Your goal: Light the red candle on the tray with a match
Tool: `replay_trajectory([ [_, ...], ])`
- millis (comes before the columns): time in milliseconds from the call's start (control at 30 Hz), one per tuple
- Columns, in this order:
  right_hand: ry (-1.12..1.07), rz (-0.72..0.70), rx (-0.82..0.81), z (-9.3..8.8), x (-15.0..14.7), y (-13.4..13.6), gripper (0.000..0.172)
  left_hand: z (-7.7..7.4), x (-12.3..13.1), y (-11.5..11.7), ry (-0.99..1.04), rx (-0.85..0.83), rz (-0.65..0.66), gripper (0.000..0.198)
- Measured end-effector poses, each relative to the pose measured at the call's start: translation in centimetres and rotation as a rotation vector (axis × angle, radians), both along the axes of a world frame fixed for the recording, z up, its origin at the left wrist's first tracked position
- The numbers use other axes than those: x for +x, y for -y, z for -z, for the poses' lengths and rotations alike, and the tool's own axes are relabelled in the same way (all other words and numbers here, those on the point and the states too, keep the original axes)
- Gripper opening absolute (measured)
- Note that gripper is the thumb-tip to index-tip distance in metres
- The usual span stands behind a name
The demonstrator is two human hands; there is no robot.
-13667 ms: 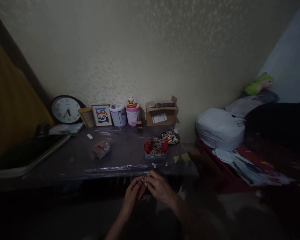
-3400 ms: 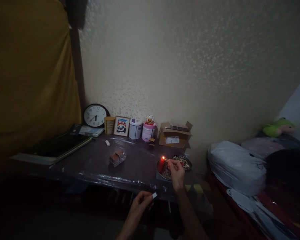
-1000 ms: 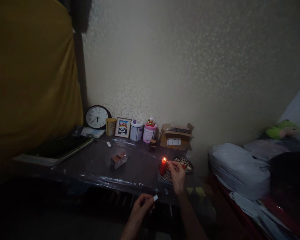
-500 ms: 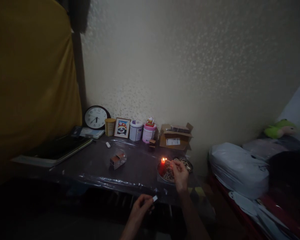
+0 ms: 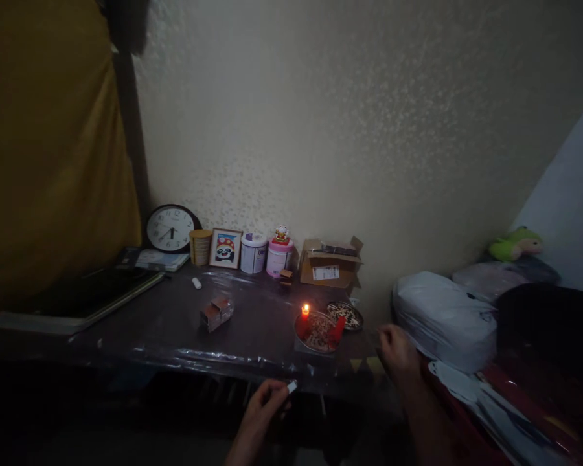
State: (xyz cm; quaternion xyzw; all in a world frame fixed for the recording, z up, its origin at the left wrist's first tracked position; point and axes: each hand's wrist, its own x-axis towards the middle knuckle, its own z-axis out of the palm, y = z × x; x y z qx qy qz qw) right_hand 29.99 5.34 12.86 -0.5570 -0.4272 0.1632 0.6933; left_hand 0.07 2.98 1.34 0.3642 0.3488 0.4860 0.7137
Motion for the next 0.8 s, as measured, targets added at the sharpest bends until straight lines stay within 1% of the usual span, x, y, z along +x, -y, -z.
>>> replay_trajectory([
  [33,0.029,0.052,-0.057,0.7,0.4,-0.1,0.012,0.0,0.1,0.0,-0.006,-0.001,-0.001,0.029],
  [133,0.05,0.137,-0.158,2.5,1.0,-0.7,0.014,0.0,0.2,-0.1,-0.023,0.007,-0.006,0.033],
  [300,0.032,0.147,-0.207,4.4,1.0,-2.9,0.02,0.7,0.3,-0.5,-0.044,0.016,-0.006,0.036],
  [400,0.017,0.153,-0.211,4.9,0.8,-5.0,0.021,0.8,0.3,-0.4,-0.046,-0.014,-0.007,0.036],
  [533,-0.01,0.147,-0.171,4.7,0.6,-8.3,0.024,0.0,0.3,-0.1,-0.079,-0.031,-0.009,0.036],
  [600,-0.031,0.13,-0.138,4.4,0.6,-9.1,0.028,-0.4,0.2,0.0,-0.087,-0.033,-0.017,0.036],
  [667,-0.051,0.129,-0.111,4.0,0.5,-8.9,0.032,-0.5,0.0,0.0,-0.078,-0.043,-0.022,0.035],
  [700,-0.06,0.136,-0.101,3.9,0.4,-8.4,0.033,-0.4,0.0,0.0,-0.075,-0.044,-0.019,0.035],
  [800,-0.068,0.137,-0.075,3.6,-1.0,-5.2,0.033,0.1,-0.1,-0.2,-0.074,-0.042,-0.019,0.037],
])
